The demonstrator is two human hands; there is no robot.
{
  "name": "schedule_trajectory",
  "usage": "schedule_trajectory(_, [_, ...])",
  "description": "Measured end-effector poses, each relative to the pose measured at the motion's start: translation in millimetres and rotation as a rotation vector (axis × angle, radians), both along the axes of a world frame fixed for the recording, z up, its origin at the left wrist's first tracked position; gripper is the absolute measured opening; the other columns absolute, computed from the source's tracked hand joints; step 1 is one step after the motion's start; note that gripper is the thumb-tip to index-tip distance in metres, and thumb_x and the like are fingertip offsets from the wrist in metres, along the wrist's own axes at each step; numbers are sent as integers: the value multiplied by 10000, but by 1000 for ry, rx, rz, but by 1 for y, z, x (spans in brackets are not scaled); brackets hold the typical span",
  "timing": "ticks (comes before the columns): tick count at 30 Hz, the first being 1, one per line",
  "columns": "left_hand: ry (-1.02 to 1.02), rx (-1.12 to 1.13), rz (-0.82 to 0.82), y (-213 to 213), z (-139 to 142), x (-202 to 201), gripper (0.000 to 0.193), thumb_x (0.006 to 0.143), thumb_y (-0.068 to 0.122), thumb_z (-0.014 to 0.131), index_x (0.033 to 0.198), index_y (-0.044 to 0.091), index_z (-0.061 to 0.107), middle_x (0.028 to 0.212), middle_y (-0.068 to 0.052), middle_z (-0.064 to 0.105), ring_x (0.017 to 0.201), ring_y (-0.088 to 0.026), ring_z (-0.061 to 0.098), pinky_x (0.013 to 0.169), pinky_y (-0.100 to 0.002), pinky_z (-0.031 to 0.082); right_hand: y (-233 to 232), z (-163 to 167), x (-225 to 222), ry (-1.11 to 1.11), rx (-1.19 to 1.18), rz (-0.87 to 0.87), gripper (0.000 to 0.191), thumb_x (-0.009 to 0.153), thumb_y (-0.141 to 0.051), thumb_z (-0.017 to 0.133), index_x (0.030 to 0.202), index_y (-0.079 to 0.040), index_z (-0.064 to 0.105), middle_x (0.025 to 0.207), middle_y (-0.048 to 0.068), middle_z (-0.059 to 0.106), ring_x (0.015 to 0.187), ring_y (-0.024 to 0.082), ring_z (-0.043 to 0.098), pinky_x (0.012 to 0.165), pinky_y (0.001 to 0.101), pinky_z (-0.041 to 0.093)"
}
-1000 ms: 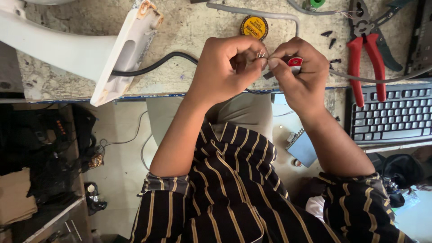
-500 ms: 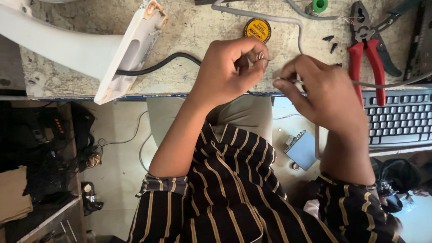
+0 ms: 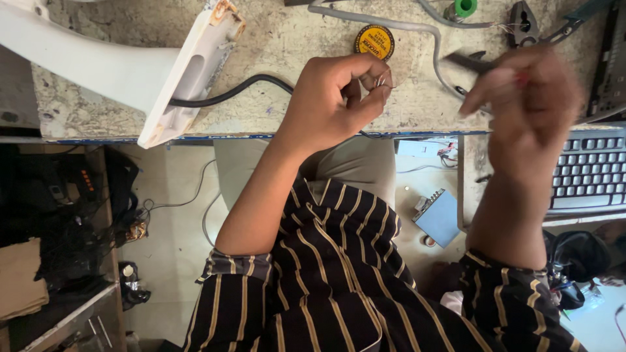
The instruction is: The person sits at a workbench preparing the stranded ends of a black power cable attached to a white bracket. They twist the exposed wire strands by hand, apply solder wire from a tin, use pliers and a wire tool on the joint, and finally use a small blade to trim or strip the wire end.
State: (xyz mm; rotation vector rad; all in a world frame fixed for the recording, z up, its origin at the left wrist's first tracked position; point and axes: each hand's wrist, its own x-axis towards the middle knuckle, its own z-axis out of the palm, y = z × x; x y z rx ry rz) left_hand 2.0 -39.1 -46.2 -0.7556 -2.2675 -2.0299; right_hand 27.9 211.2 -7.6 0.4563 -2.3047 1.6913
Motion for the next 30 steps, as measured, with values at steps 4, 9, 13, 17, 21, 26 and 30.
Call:
schedule_trajectory(4, [12,11,-6,0,-1,0,78,909,41,734,979,61,708,820,40,686,552,0,529,506,-206,362,-3,-26,-3,-16,-357,11,41,1171,-12,506,1159,-12,545,1034,145,706,732,154,663,619,282,563])
schedule_trajectory(9, [31,16,2,-1,0,1,58,947,59,740,997,56,709,823,35,680,554,-2,516,504,-211,352,-17,-36,1,-175,-212,150,79,1193,-15,470,1159,30,526,925,143,665,733,154,640,690,269,473])
schedule_trajectory(13, [45,34,1,0,1,1,61,966,76,738,1006,46,702,827,32,678,568,-2,513,509,-213,368,-27,-32,1,-291,-111,191,129,1161,-50,437,1136,40,525,838,117,641,684,155,604,667,273,431])
schedule_trajectory(17, [39,27,-23,-1,2,2,96,979,82,741,960,29,663,796,29,649,580,-12,508,515,-220,364,-34,-32,-1,-423,-155,259,132,1121,-76,423,1145,20,510,788,78,584,589,134,519,594,273,434])
schedule_trajectory(21, [45,30,-15,1,2,3,119,990,85,752,956,24,656,741,25,599,601,-24,488,548,-228,377,-36,-33,1,-426,-138,275,141,1140,-110,410,1138,4,492,761,68,564,546,114,461,539,252,387])
schedule_trajectory(26, [44,46,-36,1,0,3,82,973,90,766,985,33,709,786,28,669,641,-17,538,581,-223,429,-37,-33,-1,-438,-156,249,158,1140,-152,410,1095,-19,481,731,65,548,519,112,441,517,252,361])
schedule_trajectory(30, [34,67,-35,2,-3,2,63,975,82,755,1007,38,724,847,17,724,657,-16,556,599,-219,452,-37,-32,-2,-448,-196,191,191,1145,-185,402,1072,-30,485,774,58,521,520,116,423,508,254,348])
